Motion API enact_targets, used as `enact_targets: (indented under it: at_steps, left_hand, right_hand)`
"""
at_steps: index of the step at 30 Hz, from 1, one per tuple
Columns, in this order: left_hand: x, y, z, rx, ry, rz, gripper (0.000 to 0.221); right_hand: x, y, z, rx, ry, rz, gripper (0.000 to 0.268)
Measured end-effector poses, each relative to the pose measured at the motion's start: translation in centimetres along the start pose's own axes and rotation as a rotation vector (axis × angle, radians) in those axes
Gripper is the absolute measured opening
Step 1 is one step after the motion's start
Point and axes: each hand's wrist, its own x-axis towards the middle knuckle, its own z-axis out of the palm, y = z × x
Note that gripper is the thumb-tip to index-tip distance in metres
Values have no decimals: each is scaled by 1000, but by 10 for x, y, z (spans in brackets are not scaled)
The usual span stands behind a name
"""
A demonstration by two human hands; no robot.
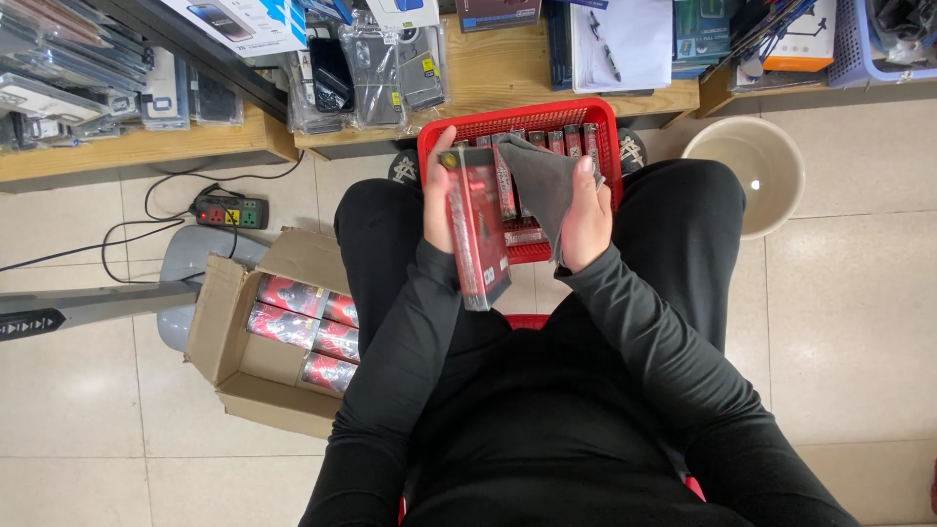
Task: Cleaning screen protector packaging with a cloth, recording inventory in a notebook, and organizing them into a basket.
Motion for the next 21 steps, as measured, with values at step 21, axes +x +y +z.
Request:
enact_targets:
  at_steps: [21]
  left_hand:
    - [2, 22, 39, -457, 500, -128, 102]
  right_hand:
    - [-28, -42, 45, -249, -277, -795, 54]
